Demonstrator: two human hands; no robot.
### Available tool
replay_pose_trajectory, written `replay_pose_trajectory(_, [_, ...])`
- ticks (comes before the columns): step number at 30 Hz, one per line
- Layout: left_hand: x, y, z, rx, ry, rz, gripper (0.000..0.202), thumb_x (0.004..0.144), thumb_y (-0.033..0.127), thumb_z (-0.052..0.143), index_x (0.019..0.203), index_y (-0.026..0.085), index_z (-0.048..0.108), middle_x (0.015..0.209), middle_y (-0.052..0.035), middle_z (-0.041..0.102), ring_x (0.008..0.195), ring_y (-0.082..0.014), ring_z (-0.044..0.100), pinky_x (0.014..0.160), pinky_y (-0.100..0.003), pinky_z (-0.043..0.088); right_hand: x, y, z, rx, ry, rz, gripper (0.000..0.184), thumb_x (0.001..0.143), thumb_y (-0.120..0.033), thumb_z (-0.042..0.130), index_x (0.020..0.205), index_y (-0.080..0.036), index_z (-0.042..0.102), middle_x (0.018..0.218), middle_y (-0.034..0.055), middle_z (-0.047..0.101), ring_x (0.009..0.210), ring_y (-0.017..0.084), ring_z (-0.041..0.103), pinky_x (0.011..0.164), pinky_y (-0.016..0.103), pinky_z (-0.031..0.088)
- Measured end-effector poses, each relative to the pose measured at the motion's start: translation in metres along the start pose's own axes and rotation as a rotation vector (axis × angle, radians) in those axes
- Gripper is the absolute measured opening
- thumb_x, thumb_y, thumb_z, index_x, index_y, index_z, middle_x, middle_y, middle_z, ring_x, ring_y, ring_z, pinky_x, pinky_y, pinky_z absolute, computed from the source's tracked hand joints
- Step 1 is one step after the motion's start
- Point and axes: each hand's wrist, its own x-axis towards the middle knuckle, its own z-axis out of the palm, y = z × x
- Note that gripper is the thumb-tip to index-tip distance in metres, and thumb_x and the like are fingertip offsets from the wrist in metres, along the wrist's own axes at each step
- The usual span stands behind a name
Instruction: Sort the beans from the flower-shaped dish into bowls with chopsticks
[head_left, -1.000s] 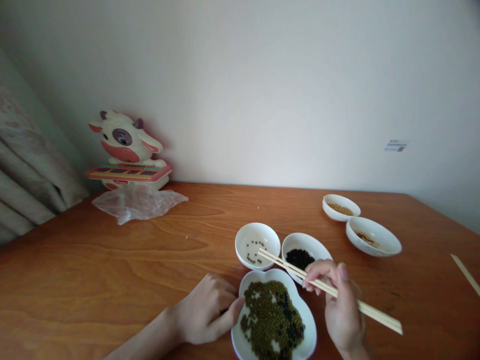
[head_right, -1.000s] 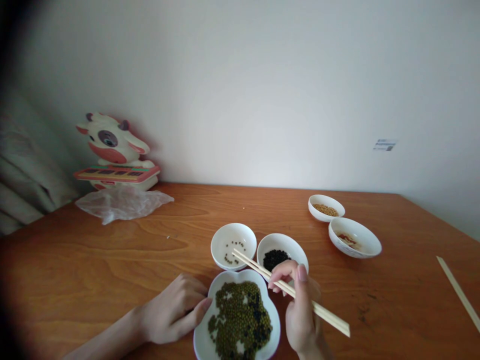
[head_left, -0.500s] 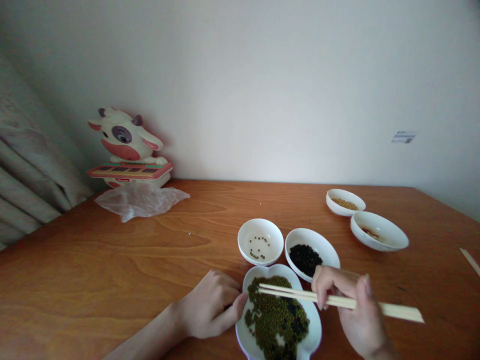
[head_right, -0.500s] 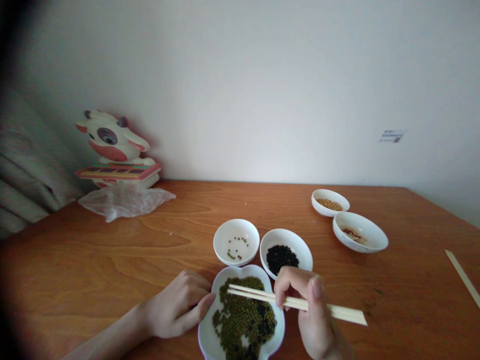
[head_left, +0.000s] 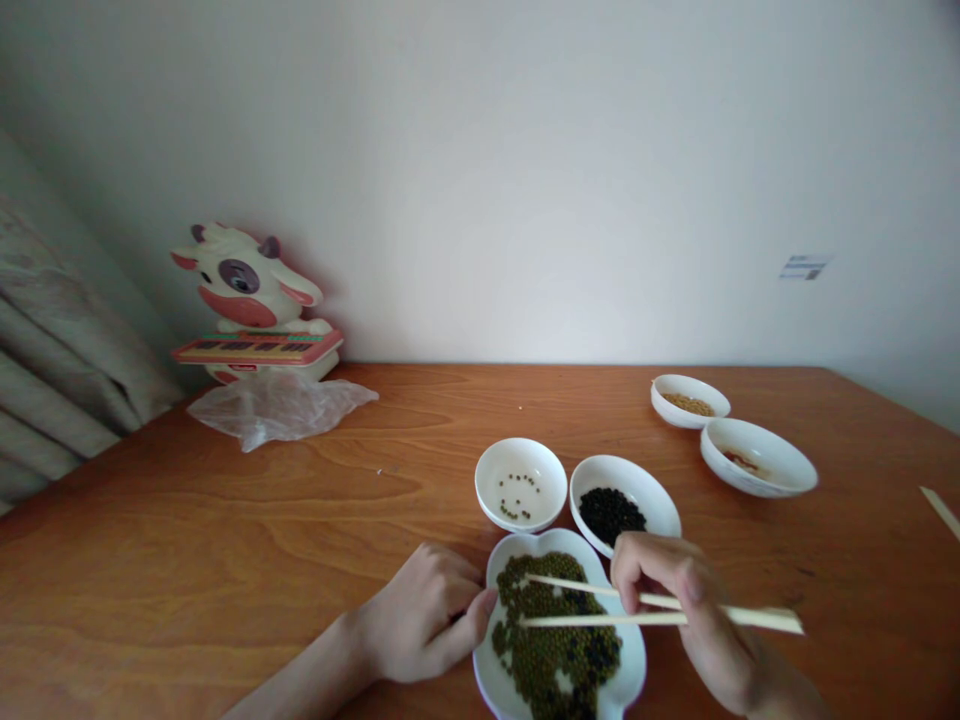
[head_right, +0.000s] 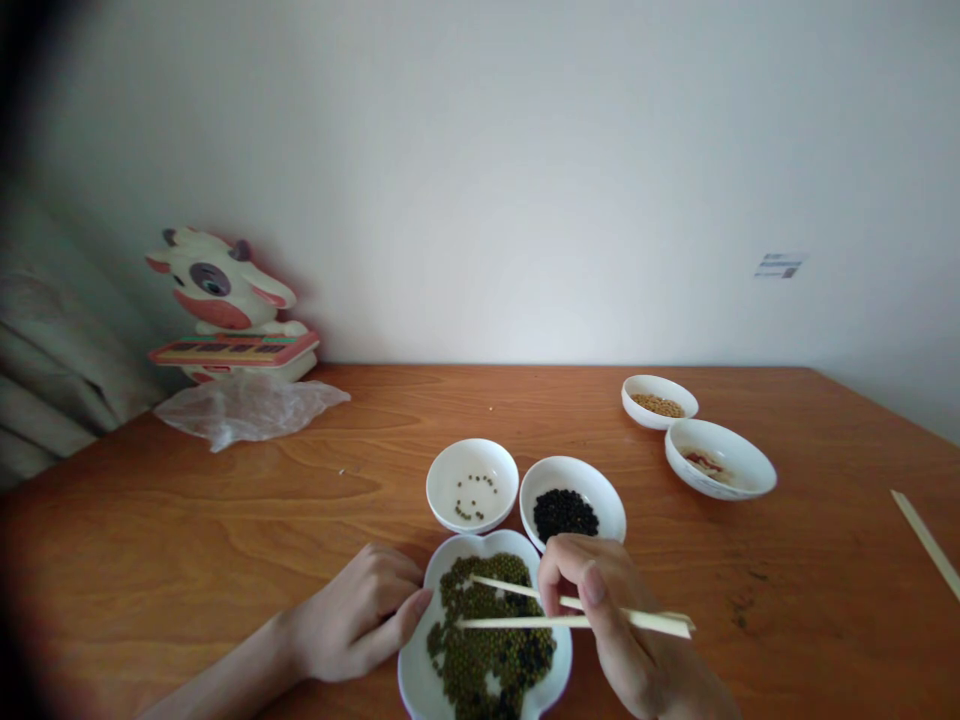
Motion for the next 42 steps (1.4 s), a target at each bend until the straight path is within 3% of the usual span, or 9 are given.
replay_pose_trajectory(5, [0.000, 0.000, -0.001, 0.011, 0.003, 0.006, 0.043, 0.108, 0.028, 0.034, 0.067, 0.019, 0.041, 0.065, -0.0034, 0.055, 0.055, -0.0122, 0.044, 0.057, -0.033, 0.026, 0.002, -0.003, 0.009, 0.005, 0.015, -0.018, 0.052, 0.109, -0.045, 0.025, 0.074, -0.021, 0.055, 0.070, 0.0032, 0.057, 0.066, 0.017, 0.056, 0.065, 0.033, 0.040])
replay_pose_trajectory(8, [0.000, 0.000, 0.000, 0.010, 0.010, 0.005, 0.043, 0.108, 0.028, 0.034, 0.066, 0.018, 0.041, 0.064, -0.0033, 0.054, 0.054, -0.0120, 0.044, 0.056, -0.033, 0.026, 0.003, -0.003, 0.014, 0.021, 0.038, -0.011, 0.050, 0.109, -0.039, 0.027, 0.076, -0.021, 0.059, 0.071, 0.0032, 0.058, 0.068, 0.017, 0.059, 0.067, 0.032, 0.042])
replay_pose_trajectory(16, [0.000, 0.000, 0.001, -0.005, 0.013, 0.004, 0.043, 0.108, 0.028, 0.033, 0.066, 0.018, 0.036, 0.062, -0.0022, 0.052, 0.053, -0.0110, 0.039, 0.055, -0.033, 0.024, 0.002, -0.001, 0.024, 0.110, 0.066, 0.014, 0.051, 0.110, -0.036, 0.029, 0.077, -0.020, 0.065, 0.069, 0.0034, 0.063, 0.067, 0.016, 0.063, 0.067, 0.031, 0.046])
replay_pose_trajectory(23, [0.001, -0.001, 0.001, -0.006, 0.001, -0.005, 0.042, 0.107, 0.028, 0.034, 0.067, 0.018, 0.034, 0.063, -0.0021, 0.054, 0.052, -0.0112, 0.037, 0.056, -0.033, 0.024, 0.006, -0.009, 0.024, 0.024, 0.065, -0.018, 0.046, 0.107, -0.039, 0.043, 0.070, -0.020, 0.064, 0.062, 0.0032, 0.065, 0.060, 0.015, 0.063, 0.060, 0.028, 0.045])
replay_pose_trajectory(31, [0.001, -0.001, 0.001, 0.004, -0.034, -0.025, 0.041, 0.108, 0.029, 0.031, 0.069, 0.019, 0.032, 0.065, -0.0034, 0.056, 0.055, -0.0123, 0.039, 0.058, -0.032, 0.023, 0.005, -0.002, 0.038, 0.248, 0.190, 0.080, 0.057, 0.109, -0.044, 0.036, 0.069, -0.019, 0.068, 0.057, 0.0031, 0.065, 0.054, 0.013, 0.061, 0.055, 0.026, 0.046])
replay_pose_trajectory(37, [0.001, -0.002, 0.002, 0.007, -0.022, -0.007, 0.041, 0.107, 0.028, 0.032, 0.068, 0.018, 0.034, 0.065, -0.0029, 0.055, 0.054, -0.0118, 0.039, 0.058, -0.033, 0.024, 0.005, -0.002, 0.045, 0.316, 0.268, 0.073, 0.059, 0.108, -0.043, 0.036, 0.065, -0.019, 0.067, 0.053, 0.0038, 0.062, 0.050, 0.013, 0.057, 0.051, 0.027, 0.042])
replay_pose_trajectory(42, [0.001, 0.000, -0.001, 0.021, -0.002, 0.007, 0.042, 0.108, 0.027, 0.034, 0.066, 0.018, 0.038, 0.064, -0.0026, 0.055, 0.054, -0.0113, 0.043, 0.057, -0.032, 0.026, 0.005, -0.007, 0.039, 0.401, 0.377, 0.018, 0.058, 0.108, -0.040, 0.038, 0.063, -0.019, 0.068, 0.051, 0.0044, 0.059, 0.048, 0.015, 0.056, 0.048, 0.029, 0.040])
